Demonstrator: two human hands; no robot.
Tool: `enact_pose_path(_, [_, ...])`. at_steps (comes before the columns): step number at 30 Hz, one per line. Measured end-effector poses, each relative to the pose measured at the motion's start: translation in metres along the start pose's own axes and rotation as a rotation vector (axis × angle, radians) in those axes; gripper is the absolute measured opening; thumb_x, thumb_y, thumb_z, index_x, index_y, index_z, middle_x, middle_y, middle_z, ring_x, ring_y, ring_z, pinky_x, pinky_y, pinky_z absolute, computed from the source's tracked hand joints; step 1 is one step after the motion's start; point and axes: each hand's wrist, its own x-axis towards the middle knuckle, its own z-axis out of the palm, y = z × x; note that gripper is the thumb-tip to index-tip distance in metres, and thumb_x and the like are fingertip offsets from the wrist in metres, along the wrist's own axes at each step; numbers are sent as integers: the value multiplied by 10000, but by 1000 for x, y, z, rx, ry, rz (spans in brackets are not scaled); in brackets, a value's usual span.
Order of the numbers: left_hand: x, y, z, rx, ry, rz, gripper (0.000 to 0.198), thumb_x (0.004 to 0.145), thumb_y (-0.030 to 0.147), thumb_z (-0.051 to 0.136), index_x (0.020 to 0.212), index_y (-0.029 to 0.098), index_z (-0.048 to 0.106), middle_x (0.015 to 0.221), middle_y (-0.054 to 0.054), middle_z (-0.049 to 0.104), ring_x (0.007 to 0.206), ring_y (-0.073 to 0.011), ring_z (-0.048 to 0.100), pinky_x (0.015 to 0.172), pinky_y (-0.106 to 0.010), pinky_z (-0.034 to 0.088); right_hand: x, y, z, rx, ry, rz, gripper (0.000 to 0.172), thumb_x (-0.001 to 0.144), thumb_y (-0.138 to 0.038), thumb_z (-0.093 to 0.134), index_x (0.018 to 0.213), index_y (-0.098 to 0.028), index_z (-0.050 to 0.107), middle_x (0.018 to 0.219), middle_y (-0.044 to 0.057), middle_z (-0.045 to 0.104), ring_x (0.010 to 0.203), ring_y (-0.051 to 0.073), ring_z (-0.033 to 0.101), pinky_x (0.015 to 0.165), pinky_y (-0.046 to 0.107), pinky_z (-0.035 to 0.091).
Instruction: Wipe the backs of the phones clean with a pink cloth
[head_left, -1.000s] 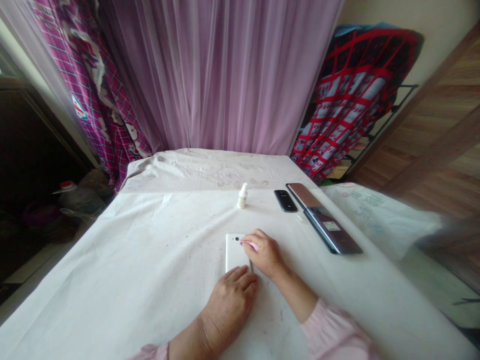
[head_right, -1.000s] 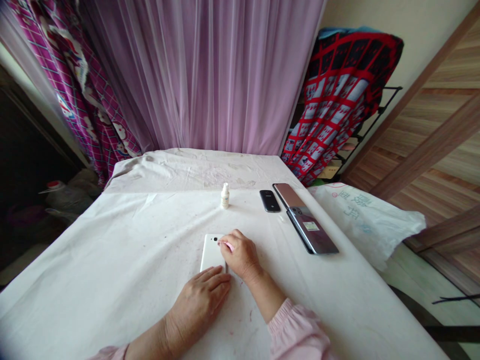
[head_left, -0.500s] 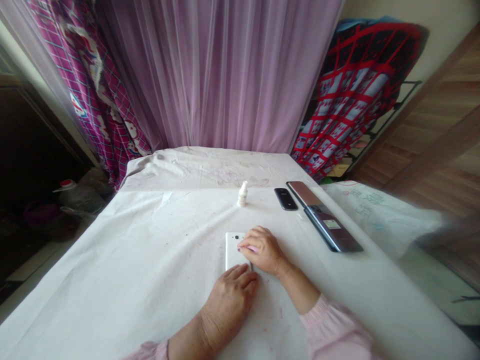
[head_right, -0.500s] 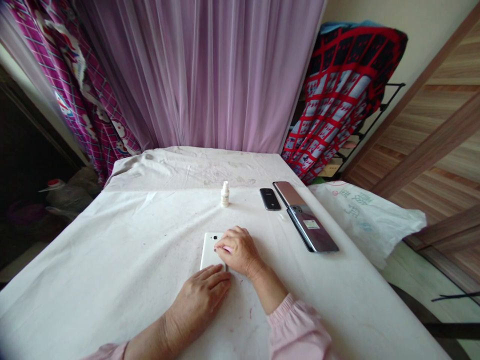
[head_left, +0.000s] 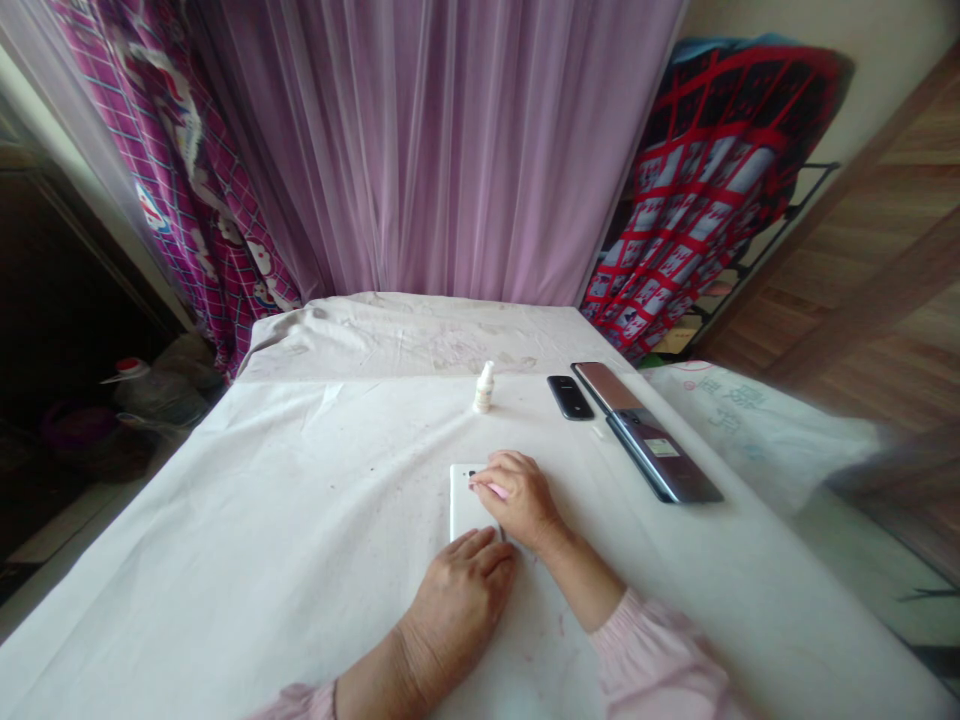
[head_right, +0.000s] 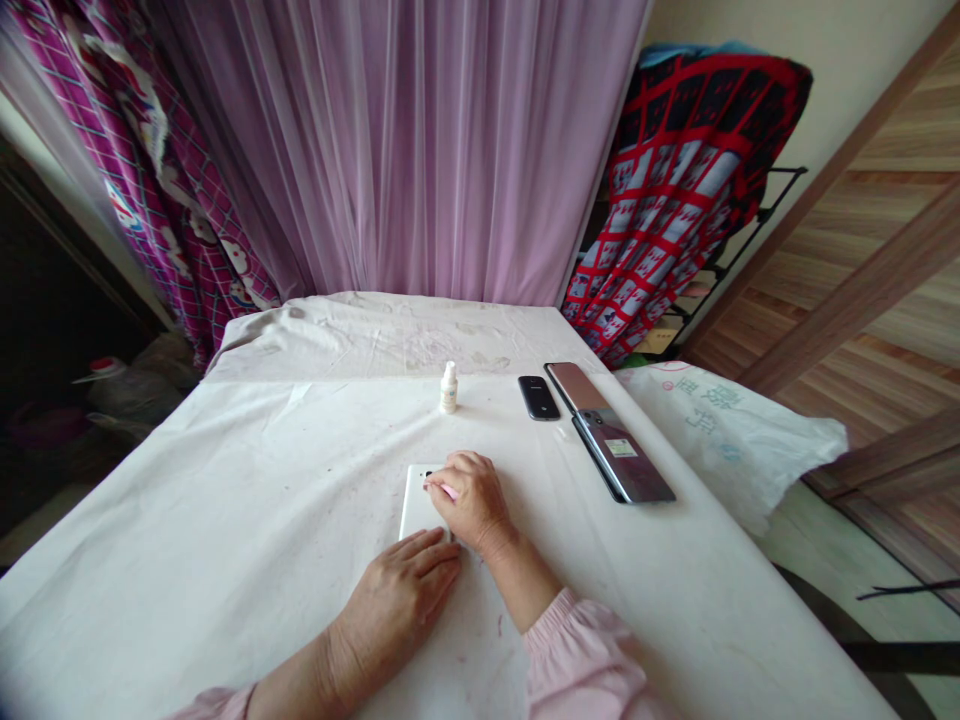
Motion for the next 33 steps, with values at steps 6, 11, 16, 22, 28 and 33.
enact_pose_path(6, [-1,-1,2,-10,-2,-3,147,926,158,504,955,175,647,1023,-29,707,1010,-160,634,955,-313,497,-2,3,5,42,-4,67,177,816,-155,589,823,-252,737,823,19,671,782,143,620,776,243,465])
enact_pose_path(11, [-11,-10,-8,30,60,28,207,962,182,442,989,164,647,1041,-45,708,991,-159,651,882,-293,542,-2,4,4,36,-2,54,169,814,-172,594,829,-259,738,813,18,670,789,145,619,787,243,465])
enact_pose_path(16, [-26,-22,-19,121,75,86,238,971,184,415,1056,159,636,1056,-42,713,994,-186,669,800,-296,578,-1,3,2,24,9,36,161,813,-169,596,820,-248,737,803,22,665,771,152,605,770,260,457])
enact_pose_path(22, [-25,-22,-21,79,79,56,246,968,168,413,1050,159,645,1037,-36,722,982,-174,672,837,-289,563,-1,-4,-3,-7,11,-86,149,761,-141,632,761,-256,726,761,18,663,986,216,572,913,354,405])
enact_pose_path(28, [-26,-22,-17,47,63,26,228,961,177,435,1036,172,650,1052,-29,718,1002,-174,664,848,-293,559,-3,-9,-4,35,-16,-145,144,752,-138,639,742,-258,717,770,14,665,1006,207,571,921,355,400])
enact_pose_path(33, [-26,-21,-18,52,49,22,233,956,162,433,1050,170,646,1055,-38,718,1017,-173,661,851,-285,560,-2,-8,1,15,16,-101,123,775,-155,665,774,-263,722,785,6,663,968,198,568,907,345,394])
